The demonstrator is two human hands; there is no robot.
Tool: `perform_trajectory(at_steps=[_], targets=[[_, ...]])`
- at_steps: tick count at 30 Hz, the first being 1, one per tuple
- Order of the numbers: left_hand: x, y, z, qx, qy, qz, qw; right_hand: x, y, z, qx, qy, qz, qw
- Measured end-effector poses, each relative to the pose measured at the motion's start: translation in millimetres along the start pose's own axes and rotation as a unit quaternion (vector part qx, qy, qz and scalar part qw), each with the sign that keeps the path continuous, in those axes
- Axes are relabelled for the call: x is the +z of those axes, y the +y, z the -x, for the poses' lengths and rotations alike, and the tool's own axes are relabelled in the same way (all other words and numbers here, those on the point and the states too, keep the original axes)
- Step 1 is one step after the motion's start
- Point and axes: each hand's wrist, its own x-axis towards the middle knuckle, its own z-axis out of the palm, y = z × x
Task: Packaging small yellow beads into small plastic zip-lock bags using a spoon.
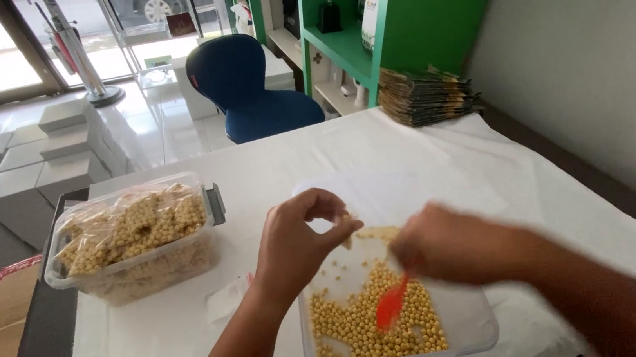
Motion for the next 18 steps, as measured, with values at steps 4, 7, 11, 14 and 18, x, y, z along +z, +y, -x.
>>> perform_trajectory(at_steps=[4,7,11,14,18], targets=[[-3.4,3.9,-0.6,-0.009,-0.012,0.003,1.000,48.3,-11.7,-15.3,-0.121,-0.036,0.079,0.989],[-5.3,7.6,-0.3,-0.004,-0.019,0.003,1.000,22.0,-40.8,-6.3,-0.075,-0.101,0.039,0.991],[-4.4,8.9,-0.4,-0.005,-0.043,-0.001,0.999,-3.5,-42.7,-3.8,0.050,0.027,-0.031,0.998],[-3.1,1.4,-1.1,-0.032,-0.033,-0.004,0.999,-2.8,-32.8,-12.9,0.047,0.063,-0.053,0.995],[-6.7,0.8,-5.3,-0.024,0.022,-0.009,0.999,-19.9,-37.4,-24.5,0.005,-0.010,0.009,1.000]])
